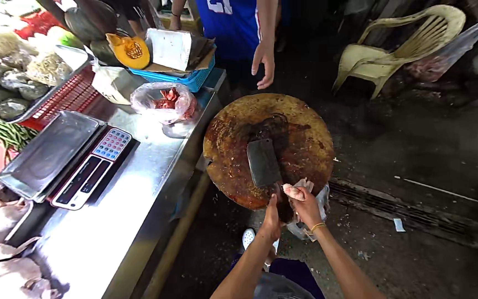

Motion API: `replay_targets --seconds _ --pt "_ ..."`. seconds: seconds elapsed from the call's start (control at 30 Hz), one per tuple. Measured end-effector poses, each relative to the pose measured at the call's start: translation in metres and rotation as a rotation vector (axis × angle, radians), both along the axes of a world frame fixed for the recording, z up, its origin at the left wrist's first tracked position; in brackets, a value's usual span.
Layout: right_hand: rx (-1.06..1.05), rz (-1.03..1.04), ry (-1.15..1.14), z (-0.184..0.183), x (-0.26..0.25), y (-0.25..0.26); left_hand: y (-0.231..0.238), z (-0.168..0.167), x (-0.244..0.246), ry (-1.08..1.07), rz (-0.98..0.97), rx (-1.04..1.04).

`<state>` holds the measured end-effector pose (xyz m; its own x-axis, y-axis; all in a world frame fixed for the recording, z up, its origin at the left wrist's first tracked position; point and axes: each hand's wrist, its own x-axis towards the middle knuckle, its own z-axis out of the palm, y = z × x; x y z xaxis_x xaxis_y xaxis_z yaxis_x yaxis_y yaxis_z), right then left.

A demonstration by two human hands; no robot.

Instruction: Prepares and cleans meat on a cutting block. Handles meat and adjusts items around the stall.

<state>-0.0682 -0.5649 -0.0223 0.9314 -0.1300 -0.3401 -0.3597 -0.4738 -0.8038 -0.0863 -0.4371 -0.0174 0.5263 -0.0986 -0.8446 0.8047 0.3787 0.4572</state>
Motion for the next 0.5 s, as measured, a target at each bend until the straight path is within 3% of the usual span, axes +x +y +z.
replay_targets --seconds 0.07,0.2,0.27,0.33,0.4,0.43,0.5 --pt "0.247 -0.094 0.102 0.000 -0.010 -0.004 0.008 -0.005 0.007 -0.043 -0.112 0.159" --pt "0.646 -0.385 0.023 0.017 -0.041 -0.009 0.021 0.003 0.014 -0.218 -0.198 0.476" --pt "0.759 -0.423 -0.046 0.041 -0.051 -0.007 0.032 0.040 0.013 -0.241 -0.095 0.315" --pt "0.836 -0.290 -0.098 0.061 -0.055 0.009 0.046 0.069 0.006 -0.197 0.012 -0.012" --pt "0.802 -0.066 -0.187 0.078 -0.046 0.040 0.056 0.085 -0.006 -0.220 0.089 -0.209" --pt "0.634 0.039 -0.224 0.089 -0.040 0.056 0.057 0.097 -0.013 -0.244 0.120 -0.212" --pt "0.306 0.294 -0.120 0.129 -0.027 0.075 0.037 0.154 -0.014 -0.129 0.216 -0.014"
